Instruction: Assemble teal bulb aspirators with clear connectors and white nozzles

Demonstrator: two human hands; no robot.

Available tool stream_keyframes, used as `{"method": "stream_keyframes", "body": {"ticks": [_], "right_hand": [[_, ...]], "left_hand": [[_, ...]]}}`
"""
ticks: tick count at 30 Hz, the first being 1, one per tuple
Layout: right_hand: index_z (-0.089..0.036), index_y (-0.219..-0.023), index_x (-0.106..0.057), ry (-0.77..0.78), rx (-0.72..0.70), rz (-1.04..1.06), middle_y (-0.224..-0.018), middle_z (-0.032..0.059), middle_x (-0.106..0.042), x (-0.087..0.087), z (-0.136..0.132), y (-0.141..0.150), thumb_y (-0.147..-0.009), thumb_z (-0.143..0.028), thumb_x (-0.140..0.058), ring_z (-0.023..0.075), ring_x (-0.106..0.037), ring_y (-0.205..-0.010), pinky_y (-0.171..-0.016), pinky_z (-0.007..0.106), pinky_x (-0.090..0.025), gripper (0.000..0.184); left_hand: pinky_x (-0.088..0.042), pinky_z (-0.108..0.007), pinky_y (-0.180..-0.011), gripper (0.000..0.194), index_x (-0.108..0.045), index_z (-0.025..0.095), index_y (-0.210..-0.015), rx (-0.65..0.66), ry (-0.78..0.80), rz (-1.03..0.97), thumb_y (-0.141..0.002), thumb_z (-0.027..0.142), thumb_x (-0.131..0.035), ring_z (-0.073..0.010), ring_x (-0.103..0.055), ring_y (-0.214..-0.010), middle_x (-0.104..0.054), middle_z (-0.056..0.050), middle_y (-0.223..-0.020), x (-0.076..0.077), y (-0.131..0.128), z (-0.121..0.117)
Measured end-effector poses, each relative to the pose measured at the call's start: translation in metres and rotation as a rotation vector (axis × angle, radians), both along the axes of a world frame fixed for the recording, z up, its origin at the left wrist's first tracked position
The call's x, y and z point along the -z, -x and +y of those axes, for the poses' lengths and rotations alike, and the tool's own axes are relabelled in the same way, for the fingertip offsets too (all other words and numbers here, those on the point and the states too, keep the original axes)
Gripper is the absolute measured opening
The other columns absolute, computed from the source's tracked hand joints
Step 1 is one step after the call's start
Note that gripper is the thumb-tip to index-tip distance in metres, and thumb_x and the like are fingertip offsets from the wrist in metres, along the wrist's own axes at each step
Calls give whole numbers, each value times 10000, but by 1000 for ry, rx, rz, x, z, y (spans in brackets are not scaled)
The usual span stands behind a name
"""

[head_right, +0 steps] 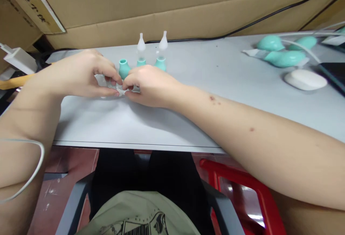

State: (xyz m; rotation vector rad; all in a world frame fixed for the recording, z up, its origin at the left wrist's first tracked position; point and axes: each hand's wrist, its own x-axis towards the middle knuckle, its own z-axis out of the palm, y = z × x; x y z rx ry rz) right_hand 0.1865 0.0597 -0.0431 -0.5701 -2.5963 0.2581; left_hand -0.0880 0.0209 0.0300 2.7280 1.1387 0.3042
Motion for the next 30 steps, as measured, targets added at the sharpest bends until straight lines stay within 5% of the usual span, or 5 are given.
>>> {"method": "stream_keyframes", "body": {"ticks": [12, 18, 22, 26, 30], "right_hand": [[-218, -1170, -982, 60, -32, -68, -1164, 118, -945, 0, -2, 3, -1186, -109, -693, 307, -863, -1074, -985, 450, -624, 309], [-228, -1056, -905, 75, -39, -25, -1102, 84, -916, 2, 0, 2, -1132, -62, -719, 286, -834, -1057, -973, 418, -603, 261], [-241, -986, -881, 284, 42, 84, -999, 23, -892, -2, -1, 3, -1058, -8, -757, 242, -766, -917, -875, 391, -567, 274], [-254, -926, -887, 585, 123, 386, -935, 18, -872, -11, 0, 4, -1051, -41, -851, 227, -733, -835, -844, 401, -585, 250], [-270, -851, -887, 785, 161, 619, -896, 29, -870, -16, 1, 7, -984, 32, -895, 223, -745, -841, -864, 402, -626, 330]], "left_hand": [[-551, -412, -991, 159, -975, 340, -1003, -39, -9, 115, -1022, 301, -821, -245, -774, -845, -911, 22, -925, 8, 3, 8], [-519, -376, -836, 129, -947, 332, -952, -107, 64, 86, -955, 273, -832, -216, -740, -772, -866, 54, -822, -7, -1, -2], [-522, -363, -783, 93, -926, 276, -923, -132, 131, -111, -952, 307, -844, -196, -735, -787, -885, 27, -868, -16, 0, -9], [-635, -451, -855, 153, -936, 298, -860, -167, 164, -405, -886, 431, -1007, -306, -850, -899, -932, -36, -935, -10, 4, -6], [-725, -524, -918, 179, -934, 307, -824, -201, 206, -612, -778, 349, -1102, -348, -907, -950, -962, -68, -993, -1, 4, 1]]}}
